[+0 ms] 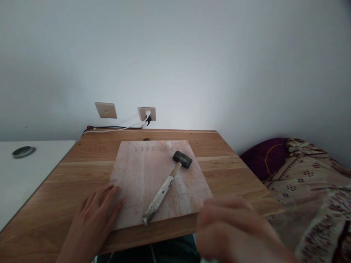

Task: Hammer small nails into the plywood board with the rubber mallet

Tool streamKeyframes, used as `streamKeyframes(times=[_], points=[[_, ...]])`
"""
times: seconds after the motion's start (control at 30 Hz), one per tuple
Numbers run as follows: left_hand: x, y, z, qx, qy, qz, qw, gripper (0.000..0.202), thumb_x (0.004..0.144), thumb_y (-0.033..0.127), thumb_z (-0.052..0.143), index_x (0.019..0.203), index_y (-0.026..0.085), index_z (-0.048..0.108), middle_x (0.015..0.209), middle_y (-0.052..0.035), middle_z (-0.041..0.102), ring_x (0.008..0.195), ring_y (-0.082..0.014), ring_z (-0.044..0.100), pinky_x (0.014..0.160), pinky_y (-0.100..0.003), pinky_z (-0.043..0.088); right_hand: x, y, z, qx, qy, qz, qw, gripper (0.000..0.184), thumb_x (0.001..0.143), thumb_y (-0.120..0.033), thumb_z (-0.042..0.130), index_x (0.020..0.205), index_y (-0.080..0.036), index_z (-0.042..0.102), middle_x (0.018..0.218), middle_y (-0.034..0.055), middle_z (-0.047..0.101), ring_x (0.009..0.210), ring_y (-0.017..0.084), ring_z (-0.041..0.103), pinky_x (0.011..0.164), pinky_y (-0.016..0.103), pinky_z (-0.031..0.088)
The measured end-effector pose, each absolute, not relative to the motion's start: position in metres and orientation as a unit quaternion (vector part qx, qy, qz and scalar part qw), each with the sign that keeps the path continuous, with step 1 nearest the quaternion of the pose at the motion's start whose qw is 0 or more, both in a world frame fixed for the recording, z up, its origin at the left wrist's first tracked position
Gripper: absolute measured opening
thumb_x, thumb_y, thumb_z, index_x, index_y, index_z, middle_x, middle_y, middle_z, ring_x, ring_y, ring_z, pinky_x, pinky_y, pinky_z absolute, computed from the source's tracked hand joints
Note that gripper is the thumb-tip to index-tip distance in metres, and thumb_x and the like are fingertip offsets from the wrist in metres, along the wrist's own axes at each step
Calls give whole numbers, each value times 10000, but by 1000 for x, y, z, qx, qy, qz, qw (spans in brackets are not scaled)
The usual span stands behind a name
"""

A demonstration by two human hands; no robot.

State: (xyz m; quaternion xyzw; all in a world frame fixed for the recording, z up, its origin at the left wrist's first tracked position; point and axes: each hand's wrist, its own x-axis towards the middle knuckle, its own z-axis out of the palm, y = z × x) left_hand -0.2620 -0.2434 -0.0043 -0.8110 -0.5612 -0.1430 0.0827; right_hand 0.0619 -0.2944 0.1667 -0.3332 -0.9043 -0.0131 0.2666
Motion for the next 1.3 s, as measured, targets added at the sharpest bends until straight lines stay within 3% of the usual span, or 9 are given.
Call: streamKeyframes(times=[0.1, 0.17, 0.23, 0.33, 0.53, 0.83, 1.0, 1.13, 1.3], points=[[-248, -232, -1, -818, -536, -184, 92, 456, 1044, 430, 385, 1290, 212, 701, 1411, -144, 673, 1332, -350, 601, 1110, -549, 497, 58, -248, 135, -341, -920, -36, 192, 362, 999, -88, 573, 1323, -229, 651, 1023, 61, 733, 877, 196, 694, 729, 291, 561], [-239, -223, -2, -828, -520, -184, 100, 509, 1054, 481, 375, 1358, 196, 668, 1476, -154, 633, 1400, -369, 552, 1154, -583, 450, 58, -223, 107, -392, -915, -41, 89, 515, 987, -20, 556, 1464, -213, 568, 1302, 132, 691, 1131, 257, 679, 897, 369, 577], [-231, -215, -8, -836, -513, -165, 101, 540, 1063, 504, 356, 1414, 209, 641, 1536, -150, 587, 1456, -398, 495, 1173, -643, 400, 61, -209, 83, -418, -908, -31, 25, 450, 982, -14, 565, 1395, -183, 624, 1319, 162, 679, 1171, 287, 672, 947, 413, 577], [-224, -209, -19, -839, -517, -142, 91, 561, 1068, 524, 344, 1481, 244, 600, 1600, -135, 526, 1500, -425, 433, 1174, -706, 349, 71, -205, 62, -429, -903, -6, 20, 399, 1003, -45, 570, 1351, -222, 653, 1324, 136, 667, 1195, 275, 660, 1014, 421, 563], [-224, -211, -28, -841, -516, -146, 75, 556, 1066, 526, 366, 1529, 287, 559, 1642, -105, 479, 1536, -402, 383, 1224, -685, 274, 96, -215, 61, -448, -893, 25, 26, 414, 986, 1, 561, 1299, -230, 702, 1396, 112, 644, 1287, 301, 612, 1082, 459, 549], [-222, -220, -31, -840, -518, -150, 60, 557, 1060, 519, 381, 1534, 284, 556, 1623, -107, 503, 1528, -403, 398, 1211, -657, 319, 120, -218, 50, -487, -872, 33, 45, 594, 937, 86, 461, 1404, -210, 680, 1441, 128, 645, 1379, 316, 554, 1133, 487, 513], [-221, -209, 1, -842, -530, -103, -2, 530, 1033, 530, 462, 1457, 261, 632, 1554, -130, 577, 1467, -405, 481, 1177, -632, 390, 119, -203, 66, -485, -869, 82, 56, 607, 909, 66, 449, 1389, -215, 693, 1404, 111, 684, 1305, 270, 611, 1123, 435, 496], [-214, -158, 43, -804, -585, -72, -79, 456, 1053, 366, 423, 1378, 156, 665, 1307, -184, 719, 1174, -346, 693, 1030, -527, 536, 110, -151, 87, -594, -801, 29, 75, 371, 1049, -138, 441, 1278, -175, 731, 1226, 135, 745, 1115, 243, 699, 1017, 359, 519], [-204, -75, 53, -816, -559, -141, -47, 400, 938, 135, 470, 1260, 120, 706, 1333, -209, 673, 1244, -332, 639, 1077, -467, 498, 93, -79, 83, -674, -739, -3, -3, 345, 1086, -269, 457, 1196, -105, 740, 1185, 207, 759, 1125, 295, 725, 934, 358, 539]])
